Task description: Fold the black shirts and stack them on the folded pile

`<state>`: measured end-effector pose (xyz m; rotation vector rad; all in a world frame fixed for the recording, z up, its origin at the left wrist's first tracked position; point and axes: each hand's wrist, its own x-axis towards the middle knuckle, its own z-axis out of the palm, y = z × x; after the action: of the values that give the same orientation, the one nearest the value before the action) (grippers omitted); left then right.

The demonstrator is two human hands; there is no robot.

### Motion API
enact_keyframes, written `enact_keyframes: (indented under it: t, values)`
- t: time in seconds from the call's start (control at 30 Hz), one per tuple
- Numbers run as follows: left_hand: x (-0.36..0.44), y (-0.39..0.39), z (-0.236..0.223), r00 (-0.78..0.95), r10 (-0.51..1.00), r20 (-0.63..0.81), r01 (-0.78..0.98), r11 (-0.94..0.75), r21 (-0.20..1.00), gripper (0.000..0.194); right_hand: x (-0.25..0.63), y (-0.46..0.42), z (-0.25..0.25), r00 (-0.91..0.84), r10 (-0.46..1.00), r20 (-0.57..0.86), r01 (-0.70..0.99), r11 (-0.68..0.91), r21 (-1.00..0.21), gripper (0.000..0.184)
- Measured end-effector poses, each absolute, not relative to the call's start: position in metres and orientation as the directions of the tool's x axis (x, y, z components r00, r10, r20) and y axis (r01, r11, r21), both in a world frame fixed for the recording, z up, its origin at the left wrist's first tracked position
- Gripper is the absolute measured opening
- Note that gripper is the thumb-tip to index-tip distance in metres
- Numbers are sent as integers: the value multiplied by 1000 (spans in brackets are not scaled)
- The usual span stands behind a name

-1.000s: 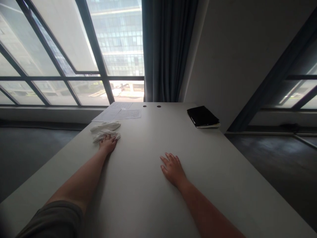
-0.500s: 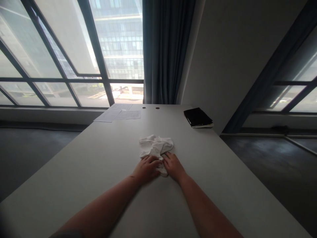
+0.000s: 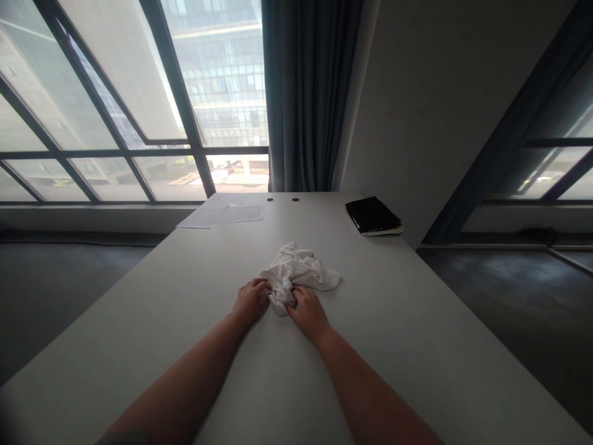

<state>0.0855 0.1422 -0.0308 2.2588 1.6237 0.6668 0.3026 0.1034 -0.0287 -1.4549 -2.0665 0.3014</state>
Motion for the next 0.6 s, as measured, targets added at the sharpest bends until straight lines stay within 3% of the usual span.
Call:
enact_keyframes:
  t: [0.17, 0.37, 0.47, 0.6]
  values:
    - [91, 144, -29, 375, 880, 291, 582, -468, 665, 16, 317, 101, -23, -180, 926, 333, 607, 371, -703, 15]
    - [100, 139, -30, 295, 903, 313, 308, -400, 863, 18, 322, 102, -25, -53, 949, 311, 407, 305, -861, 60]
    - [101, 142, -33, 154, 943, 295, 272, -328, 905, 17, 322, 106, -29, -120, 941, 317, 413, 337, -846, 61]
    - [99, 148, -40, -3, 970, 244, 218, -238, 946, 21, 324, 110, -35, -177, 901, 396, 601, 417, -682, 48]
